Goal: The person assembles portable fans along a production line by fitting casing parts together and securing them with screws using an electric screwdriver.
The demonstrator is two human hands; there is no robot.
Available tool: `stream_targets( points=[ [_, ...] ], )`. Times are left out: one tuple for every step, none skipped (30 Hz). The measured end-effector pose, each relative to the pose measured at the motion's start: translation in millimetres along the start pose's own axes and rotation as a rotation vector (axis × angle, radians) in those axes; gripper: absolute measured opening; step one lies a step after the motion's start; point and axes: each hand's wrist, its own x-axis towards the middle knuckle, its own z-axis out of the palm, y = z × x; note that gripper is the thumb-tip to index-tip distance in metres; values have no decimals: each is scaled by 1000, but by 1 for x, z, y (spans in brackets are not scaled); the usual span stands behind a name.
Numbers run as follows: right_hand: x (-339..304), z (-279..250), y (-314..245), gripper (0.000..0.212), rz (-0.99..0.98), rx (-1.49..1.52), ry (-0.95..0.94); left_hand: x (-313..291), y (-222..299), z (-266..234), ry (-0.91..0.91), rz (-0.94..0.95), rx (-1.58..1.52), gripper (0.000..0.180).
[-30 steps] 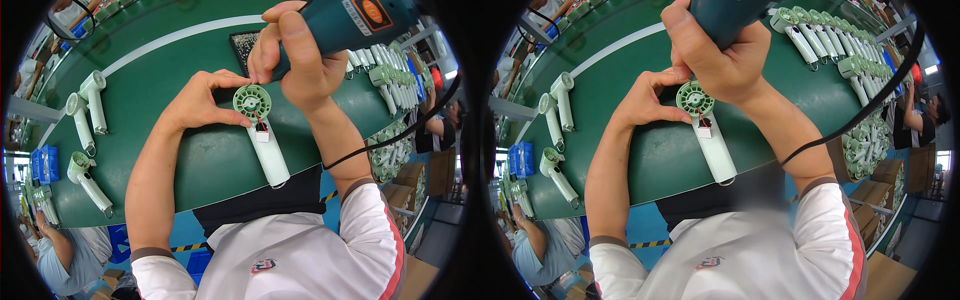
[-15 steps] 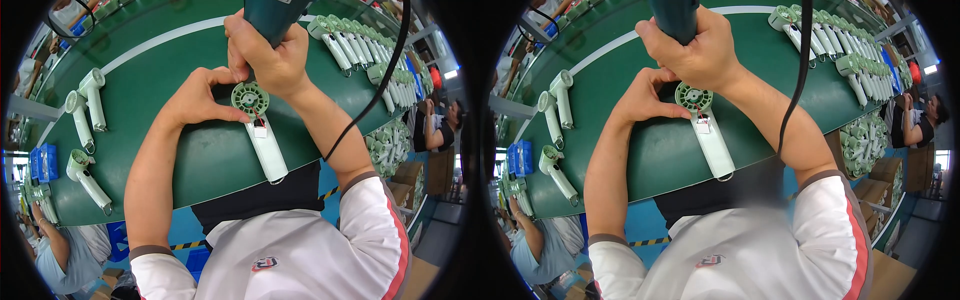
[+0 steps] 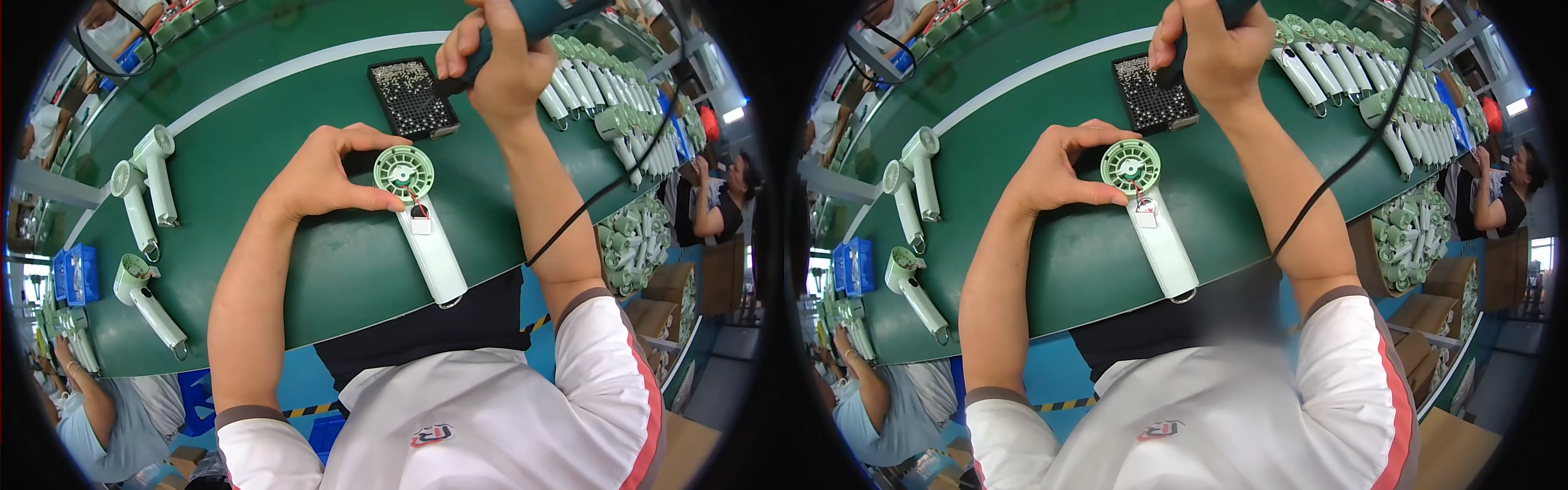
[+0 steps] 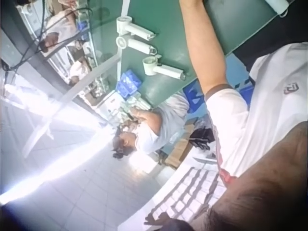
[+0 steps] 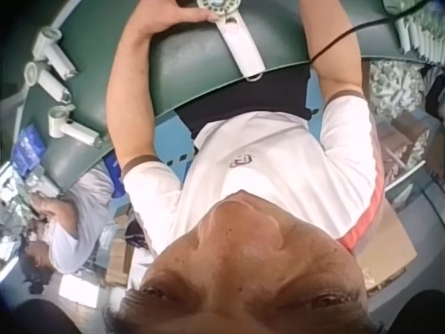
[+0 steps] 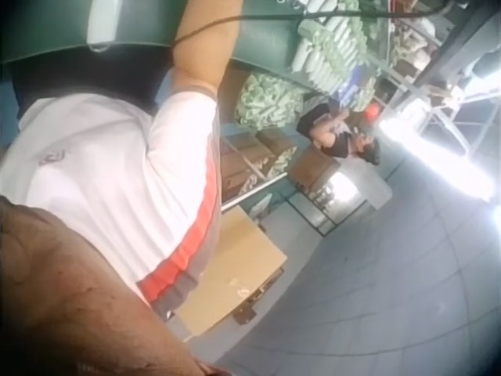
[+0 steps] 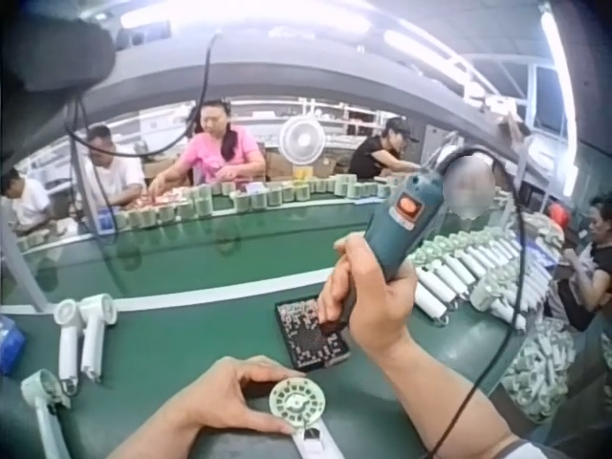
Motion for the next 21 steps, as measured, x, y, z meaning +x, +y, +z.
stream_targets(
  points=[
    [0, -4, 7, 24, 21, -19, 59, 0, 0, 0, -6, 1, -3, 67],
    [1, -7, 12, 24, 21, -23, 64, 1, 0, 0, -2, -4, -5, 67],
    [1, -6, 15, 24, 34, -32, 65, 0, 1, 0, 4, -10, -7, 66],
    [1, -7, 18, 24, 47, -42, 66, 0, 2, 0, 1, -11, -10, 66],
    [2, -11, 23, 24, 23, -80, 33, 0, 2, 0, 1, -14, -8, 66],
    [2, -9, 23, 24, 24, -80, 35, 0, 2, 0, 2, -18, -3, 66],
    [1, -7, 23, 24, 31, -93, 30, 0, 4, 0, 2, -19, -5, 66],
    [0, -5, 24, 25, 38, -106, 26, 0, 7, 0, -13, -39, -13, 66],
    [0, -6, 26, 25, 38, -106, 26, 0, 8, 0, -28, -57, -20, 66],
    [0, -9, 30, 25, 33, -123, 7, 0, 8, 0, -28, -57, -20, 66],
    [1, -10, 32, 25, 29, -140, -13, 1, 8, 0, -29, -53, -16, 66],
    [0, -10, 32, 25, 30, -140, -13, 0, 7, 0, -28, -50, -14, 66],
    [0, -9, 32, 25, 37, -144, -10, 0, 7, 0, -28, -51, -14, 66],
    [0, -8, 32, 24, 44, -148, -8, 0, 7, -1, -32, -49, -5, 66],
    [0, -8, 32, 24, 46, -148, -8, 0, 7, -1, -35, -47, 5, 66],
    [0, -8, 33, 24, 36, -143, -14, 0, 7, -1, -34, -47, 4, 66],
    [0, -8, 33, 23, 27, -137, -20, -1, 7, -1, -30, -49, -10, 67],
    [0, -8, 34, 23, 28, -138, -20, -1, 7, 0, -26, -50, -24, 67],
    [0, -8, 35, 23, 31, -137, -20, -1, 8, -1, -25, -50, -24, 67],
    [0, -8, 36, 22, 35, -137, -19, 0, 8, -1, -30, -51, -12, 67],
    [0, -8, 36, 22, 36, -136, -20, 0, 9, -1, -34, -53, 1, 67]
  ],
)
